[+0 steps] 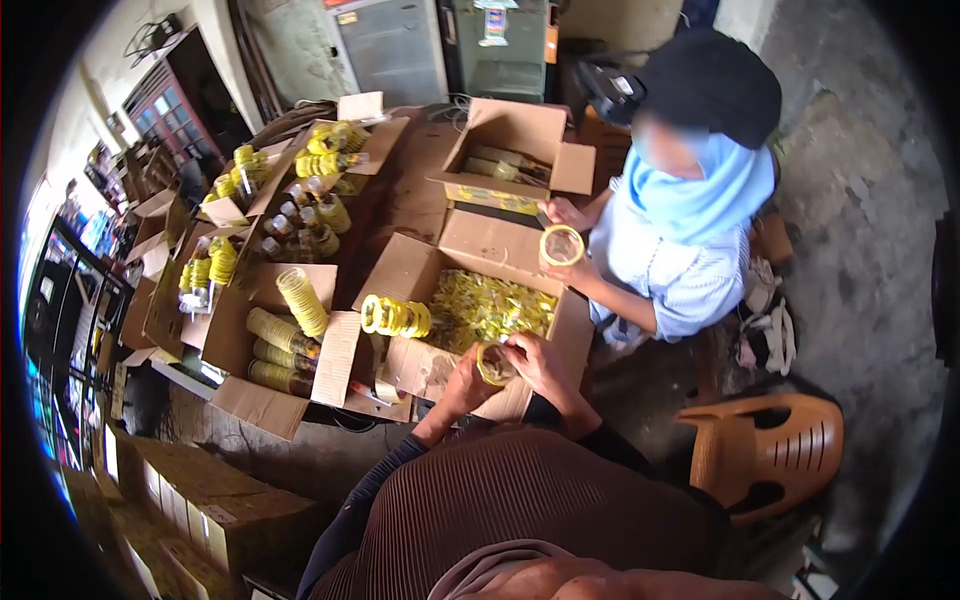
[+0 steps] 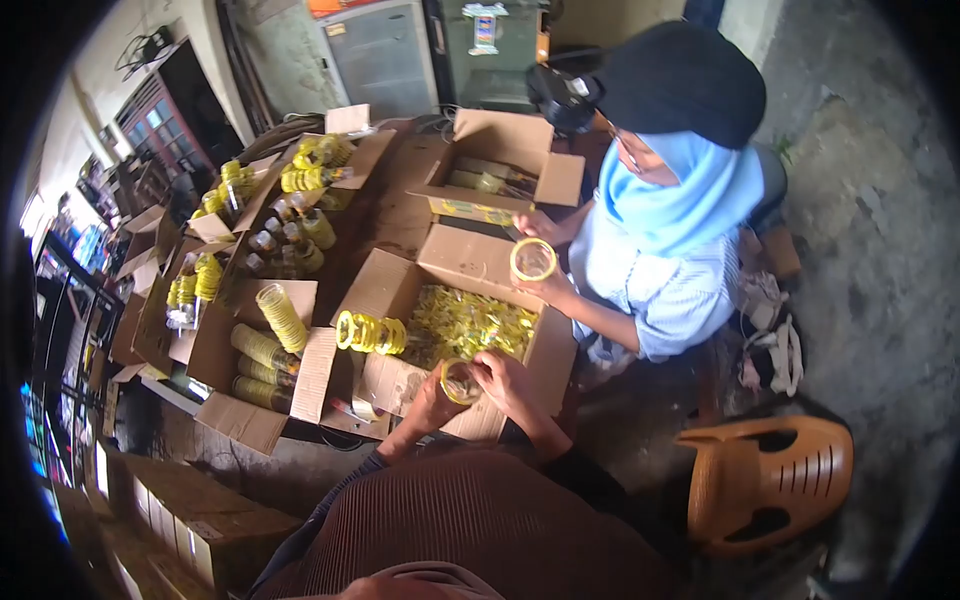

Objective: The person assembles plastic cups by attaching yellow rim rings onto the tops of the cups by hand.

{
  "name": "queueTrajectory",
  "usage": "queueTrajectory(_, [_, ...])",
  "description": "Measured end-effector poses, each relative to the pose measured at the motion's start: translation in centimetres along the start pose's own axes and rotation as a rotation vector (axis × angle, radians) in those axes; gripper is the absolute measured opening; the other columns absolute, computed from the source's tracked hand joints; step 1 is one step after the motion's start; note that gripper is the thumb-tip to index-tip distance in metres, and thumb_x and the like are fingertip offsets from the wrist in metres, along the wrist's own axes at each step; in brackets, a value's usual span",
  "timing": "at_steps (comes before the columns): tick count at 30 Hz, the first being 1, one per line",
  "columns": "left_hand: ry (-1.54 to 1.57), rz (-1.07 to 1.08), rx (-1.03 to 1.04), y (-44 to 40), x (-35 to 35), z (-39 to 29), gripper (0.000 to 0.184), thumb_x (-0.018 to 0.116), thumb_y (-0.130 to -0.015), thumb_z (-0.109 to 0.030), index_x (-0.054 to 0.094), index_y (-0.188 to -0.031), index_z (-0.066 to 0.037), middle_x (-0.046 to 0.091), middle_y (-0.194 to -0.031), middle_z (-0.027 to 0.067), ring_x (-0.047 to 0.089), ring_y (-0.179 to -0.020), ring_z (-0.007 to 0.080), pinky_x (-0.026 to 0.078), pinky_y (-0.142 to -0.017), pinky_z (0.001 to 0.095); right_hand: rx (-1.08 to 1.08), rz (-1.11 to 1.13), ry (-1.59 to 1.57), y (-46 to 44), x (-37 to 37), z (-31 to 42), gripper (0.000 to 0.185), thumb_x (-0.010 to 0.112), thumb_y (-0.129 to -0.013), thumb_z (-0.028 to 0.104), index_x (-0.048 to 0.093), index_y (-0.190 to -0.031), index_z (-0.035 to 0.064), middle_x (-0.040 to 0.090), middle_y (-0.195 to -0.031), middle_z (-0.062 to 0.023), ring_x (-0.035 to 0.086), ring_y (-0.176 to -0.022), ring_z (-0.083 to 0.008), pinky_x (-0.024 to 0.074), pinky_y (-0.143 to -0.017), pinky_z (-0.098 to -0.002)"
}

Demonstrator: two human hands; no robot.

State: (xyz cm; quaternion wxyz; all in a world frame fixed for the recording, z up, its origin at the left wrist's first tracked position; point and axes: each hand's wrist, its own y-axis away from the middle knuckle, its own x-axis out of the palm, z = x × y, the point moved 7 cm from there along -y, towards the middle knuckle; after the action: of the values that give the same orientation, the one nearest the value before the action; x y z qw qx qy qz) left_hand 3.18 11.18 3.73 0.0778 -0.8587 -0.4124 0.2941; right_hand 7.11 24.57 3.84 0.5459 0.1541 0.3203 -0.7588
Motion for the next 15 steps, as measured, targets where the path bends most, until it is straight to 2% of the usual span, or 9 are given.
queueTrajectory(1, [0.011,0.018,-0.038,0.0,0.1,0.1,0.051,0.081,-0.066,-0.013,0.053,-0.108,-0.002,0.061,-0.094,0.0152,0.062,-0.087,0.0337,0.050,-0.077,0.0392,-0.062,-0.129,-0.081,0.0,-0.6,0.9,0.014,0.067,-0.084,0.016,0.060,-0.088,0.0044,0.061,-0.083,-0.0135,0.062,-0.074,-0.0315,0.0477,-0.062,-0.0390])
queueTrajectory(7, [-0.142,0.002,0.020,0.0,0.4,0.7,0.052,0.080,-0.066,-0.016,0.051,-0.106,-0.001,0.062,-0.092,0.0154,0.062,-0.086,0.0337,0.051,-0.075,0.0402,-0.099,-0.096,0.009,-0.1,-0.6,1.0,0.010,0.065,-0.082,0.011,0.061,-0.088,0.0047,0.060,-0.083,-0.0137,0.062,-0.074,-0.0311,0.0485,-0.063,-0.0387])
queueTrajectory(12, [-0.171,0.040,-0.092,-0.3,0.2,0.9,0.052,0.080,-0.066,-0.017,0.051,-0.106,-0.001,0.063,-0.095,0.0156,0.064,-0.088,0.0325,0.052,-0.076,0.0391,-0.026,-0.089,-0.062,-0.4,-0.7,0.2,0.009,0.063,-0.082,0.009,0.062,-0.090,0.0039,0.062,-0.082,-0.0145,0.063,-0.074,-0.0319,0.0491,-0.064,-0.0381])
queueTrajectory(15, [-0.064,0.000,-0.058,-0.7,-0.5,0.0,0.052,0.081,-0.066,-0.013,0.053,-0.108,-0.001,0.063,-0.095,0.0146,0.064,-0.088,0.0314,0.051,-0.077,0.0380,0.084,-0.129,-0.155,-0.7,-0.6,-2.0,0.012,0.066,-0.083,0.009,0.061,-0.092,0.0012,0.064,-0.082,-0.0150,0.065,-0.073,-0.0276,0.0503,-0.063,-0.0360])
